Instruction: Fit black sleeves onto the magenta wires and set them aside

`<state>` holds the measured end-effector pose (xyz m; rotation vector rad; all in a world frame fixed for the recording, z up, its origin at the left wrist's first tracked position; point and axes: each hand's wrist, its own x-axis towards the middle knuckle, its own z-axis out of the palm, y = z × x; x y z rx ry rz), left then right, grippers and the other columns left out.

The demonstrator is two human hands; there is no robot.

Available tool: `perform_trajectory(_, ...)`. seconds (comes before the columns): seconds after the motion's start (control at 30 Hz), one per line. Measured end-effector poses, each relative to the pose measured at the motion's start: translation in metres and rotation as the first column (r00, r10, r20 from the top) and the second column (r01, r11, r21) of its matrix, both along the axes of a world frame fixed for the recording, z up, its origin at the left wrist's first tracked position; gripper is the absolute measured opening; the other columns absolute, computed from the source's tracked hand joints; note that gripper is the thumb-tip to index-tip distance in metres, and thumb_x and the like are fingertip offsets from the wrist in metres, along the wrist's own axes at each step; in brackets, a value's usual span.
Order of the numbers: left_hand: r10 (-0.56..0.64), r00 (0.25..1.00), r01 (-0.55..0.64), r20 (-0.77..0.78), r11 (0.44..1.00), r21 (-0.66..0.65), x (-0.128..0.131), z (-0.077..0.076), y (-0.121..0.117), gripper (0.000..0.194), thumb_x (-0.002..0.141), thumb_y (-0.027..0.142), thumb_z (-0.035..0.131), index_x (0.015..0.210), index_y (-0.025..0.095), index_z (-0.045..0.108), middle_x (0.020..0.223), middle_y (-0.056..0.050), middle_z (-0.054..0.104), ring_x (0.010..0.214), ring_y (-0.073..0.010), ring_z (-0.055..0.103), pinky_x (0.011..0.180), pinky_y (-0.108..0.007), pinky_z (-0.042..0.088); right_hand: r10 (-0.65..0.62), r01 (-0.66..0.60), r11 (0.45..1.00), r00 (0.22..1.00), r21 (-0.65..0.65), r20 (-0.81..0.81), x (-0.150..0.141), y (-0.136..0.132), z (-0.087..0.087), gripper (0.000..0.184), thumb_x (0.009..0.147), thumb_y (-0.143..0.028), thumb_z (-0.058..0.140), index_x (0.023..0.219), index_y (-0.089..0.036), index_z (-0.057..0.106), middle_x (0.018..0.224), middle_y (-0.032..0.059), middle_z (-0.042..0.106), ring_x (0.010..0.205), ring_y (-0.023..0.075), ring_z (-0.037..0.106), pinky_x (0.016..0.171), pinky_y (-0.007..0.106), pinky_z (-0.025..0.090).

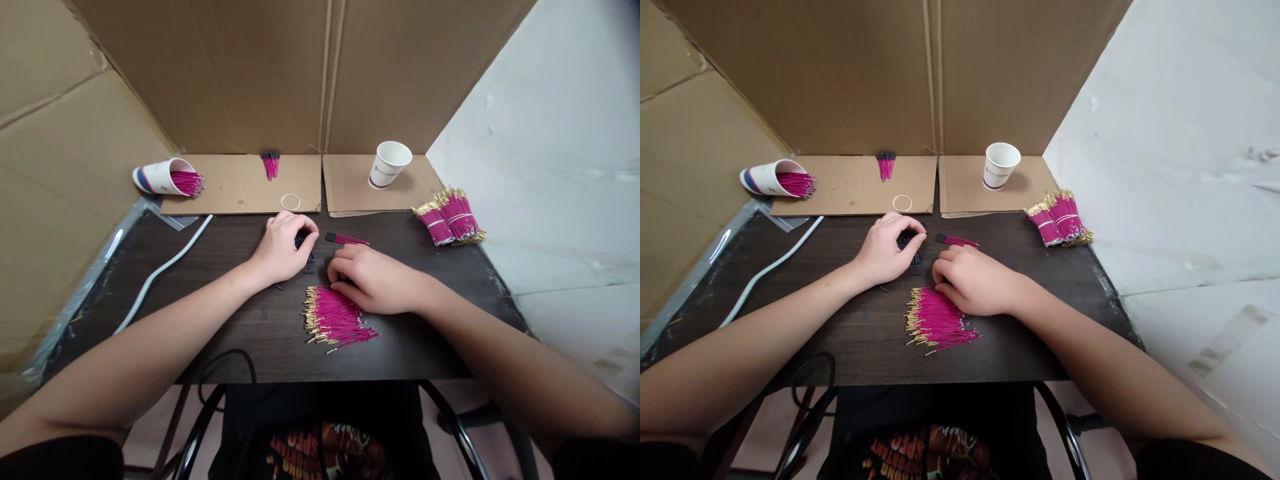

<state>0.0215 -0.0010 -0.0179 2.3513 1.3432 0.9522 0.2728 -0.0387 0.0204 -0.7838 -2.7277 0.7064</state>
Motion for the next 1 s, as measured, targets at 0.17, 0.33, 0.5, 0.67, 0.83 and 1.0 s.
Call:
perform_trajectory(0.17, -0.015, 1.000, 0.016, 0.013, 1.000, -0.016, 0.001, 0.003, -0.002, 0.012, 0.106, 0.029, 0.064, 0.102, 0.022, 0.074, 0.103, -0.006, 0.081, 0.101, -0.0274, 0.071, 0.101, -0.048, 0.053, -0.050, 0.028, 0.987, 0.990, 0.161, 0.135, -0.001, -0.004, -0.005, 0.012, 0.109, -0.013, 0.063, 0.099, -0.018, 0.066, 0.100, 0.0112, 0.069, 0.094, 0.0270, 0.058, 0.088, 0.041, 0.043)
perform_trajectory(0.33, -0.040, 0.998, 0.040, 0.052, 0.999, -0.005, 0.001, 0.004, -0.003, 0.012, 0.107, 0.029, 0.065, 0.103, 0.021, 0.074, 0.102, -0.006, 0.080, 0.099, -0.0260, 0.072, 0.102, -0.047, 0.055, -0.096, 0.061, 0.962, 0.988, 0.265, 0.123, -0.001, -0.003, -0.009, 0.011, 0.106, -0.009, 0.060, 0.101, -0.018, 0.063, 0.105, 0.0147, 0.071, 0.098, 0.0300, 0.057, 0.087, 0.042, 0.041)
perform_trajectory(0.5, -0.035, 0.995, 0.037, 0.094, 0.999, -0.025, 0.000, 0.003, -0.003, 0.010, 0.108, 0.027, 0.065, 0.105, 0.021, 0.072, 0.105, -0.007, 0.079, 0.100, -0.0251, 0.072, 0.101, -0.045, 0.056, -0.163, 0.198, 0.973, 0.953, 0.115, -0.256, 0.002, 0.008, -0.010, 0.008, 0.112, -0.016, 0.060, 0.112, -0.020, 0.067, 0.101, 0.0082, 0.075, 0.092, 0.0250, 0.066, 0.088, 0.042, 0.051)
perform_trajectory(0.67, -0.016, 0.993, 0.022, 0.119, 0.999, -0.049, 0.000, 0.004, -0.002, 0.010, 0.109, 0.025, 0.062, 0.105, 0.021, 0.070, 0.106, -0.007, 0.079, 0.099, -0.0250, 0.072, 0.099, -0.045, 0.057, -0.252, 0.334, 0.937, 0.845, 0.099, -0.471, 0.002, 0.012, -0.012, 0.013, 0.112, -0.020, 0.062, 0.116, -0.023, 0.074, 0.106, 0.0087, 0.079, 0.095, 0.0246, 0.073, 0.088, 0.042, 0.059)
perform_trajectory(0.83, -0.020, 0.992, 0.028, 0.127, 0.998, -0.059, 0.000, 0.005, -0.003, 0.010, 0.109, 0.027, 0.063, 0.105, 0.021, 0.070, 0.105, -0.007, 0.079, 0.100, -0.0251, 0.072, 0.100, -0.046, 0.057, -0.351, 0.466, 0.875, 0.801, 0.135, -0.485, 0.001, 0.018, -0.021, 0.012, 0.110, -0.020, 0.062, 0.105, -0.023, 0.072, 0.102, 0.0096, 0.077, 0.090, 0.0258, 0.071, 0.085, 0.043, 0.057)
perform_trajectory(1.0, -0.034, 0.990, 0.041, 0.136, 0.998, -0.055, 0.001, 0.005, -0.003, 0.010, 0.109, 0.027, 0.063, 0.106, 0.021, 0.071, 0.106, -0.007, 0.079, 0.100, -0.0248, 0.073, 0.101, -0.046, 0.057, -0.377, 0.496, 0.850, 0.808, 0.177, -0.453, 0.004, 0.024, -0.029, 0.009, 0.106, -0.018, 0.063, 0.103, -0.022, 0.071, 0.095, 0.0074, 0.078, 0.082, 0.0245, 0.071, 0.081, 0.041, 0.053)
